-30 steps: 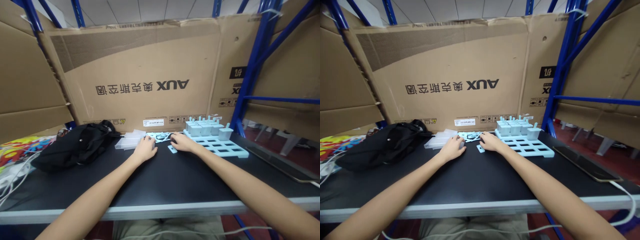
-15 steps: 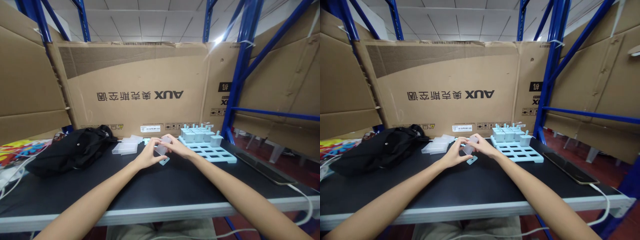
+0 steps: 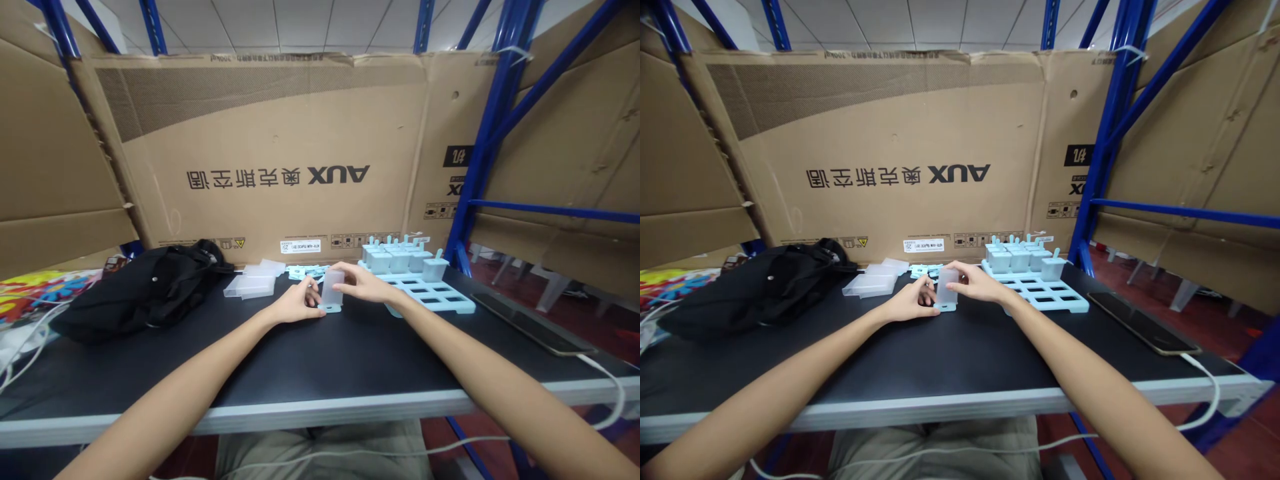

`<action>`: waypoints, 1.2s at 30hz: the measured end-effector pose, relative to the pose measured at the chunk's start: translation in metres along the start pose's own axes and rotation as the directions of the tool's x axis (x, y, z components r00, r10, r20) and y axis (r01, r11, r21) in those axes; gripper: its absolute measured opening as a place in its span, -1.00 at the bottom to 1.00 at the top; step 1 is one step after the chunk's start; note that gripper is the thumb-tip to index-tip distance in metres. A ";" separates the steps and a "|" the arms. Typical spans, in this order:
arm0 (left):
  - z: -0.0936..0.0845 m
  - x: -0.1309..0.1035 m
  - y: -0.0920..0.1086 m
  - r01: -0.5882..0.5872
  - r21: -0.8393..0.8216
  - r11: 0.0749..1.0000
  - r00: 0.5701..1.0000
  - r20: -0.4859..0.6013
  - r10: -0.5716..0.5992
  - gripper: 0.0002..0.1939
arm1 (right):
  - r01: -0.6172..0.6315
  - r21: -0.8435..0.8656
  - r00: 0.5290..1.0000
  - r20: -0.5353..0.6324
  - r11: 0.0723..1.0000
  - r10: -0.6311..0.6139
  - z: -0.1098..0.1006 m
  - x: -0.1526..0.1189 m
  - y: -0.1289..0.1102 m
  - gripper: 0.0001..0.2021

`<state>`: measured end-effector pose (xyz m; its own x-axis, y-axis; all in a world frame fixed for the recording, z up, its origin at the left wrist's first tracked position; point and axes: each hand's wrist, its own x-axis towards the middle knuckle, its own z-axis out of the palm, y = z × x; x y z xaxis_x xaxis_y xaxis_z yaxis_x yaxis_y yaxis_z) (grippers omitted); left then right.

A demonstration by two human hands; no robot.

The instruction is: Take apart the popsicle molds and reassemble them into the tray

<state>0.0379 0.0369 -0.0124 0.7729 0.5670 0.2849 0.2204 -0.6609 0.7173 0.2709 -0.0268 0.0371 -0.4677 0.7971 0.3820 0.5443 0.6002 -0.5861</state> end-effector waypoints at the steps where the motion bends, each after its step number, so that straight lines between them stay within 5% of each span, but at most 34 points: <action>1: -0.001 0.000 -0.002 0.002 -0.012 1.000 1.000 -0.001 -0.002 -0.44 | 0.011 -0.023 1.000 0.005 1.000 -0.011 0.004 0.001 -0.001 -0.58; 17: -0.005 0.001 -0.003 0.010 0.016 1.000 1.000 -0.004 -0.010 -0.42 | 0.078 -0.497 0.995 0.092 0.864 -0.036 0.021 0.001 -0.024 -0.65; 24: -0.005 0.001 -0.007 0.019 0.019 1.000 1.000 0.003 -0.020 -0.38 | 0.045 -0.543 0.996 0.092 0.838 0.006 0.026 0.001 -0.022 -0.64; 30: -0.007 0.000 -0.006 0.001 0.026 1.000 1.000 0.014 -0.001 -0.37 | -0.005 -0.411 0.998 0.049 0.912 0.028 0.028 0.002 -0.024 -0.74; 36: -0.007 0.001 -0.004 -0.052 0.045 0.998 0.998 0.044 0.050 -0.42 | 0.065 -0.474 0.993 0.118 0.878 -0.010 0.021 0.002 -0.025 -0.76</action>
<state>0.0334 0.0436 -0.0104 0.8082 0.5114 0.2922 0.2070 -0.7110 0.6720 0.2419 -0.0414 0.0377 -0.5518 0.7776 0.3013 0.7775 0.6104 -0.1514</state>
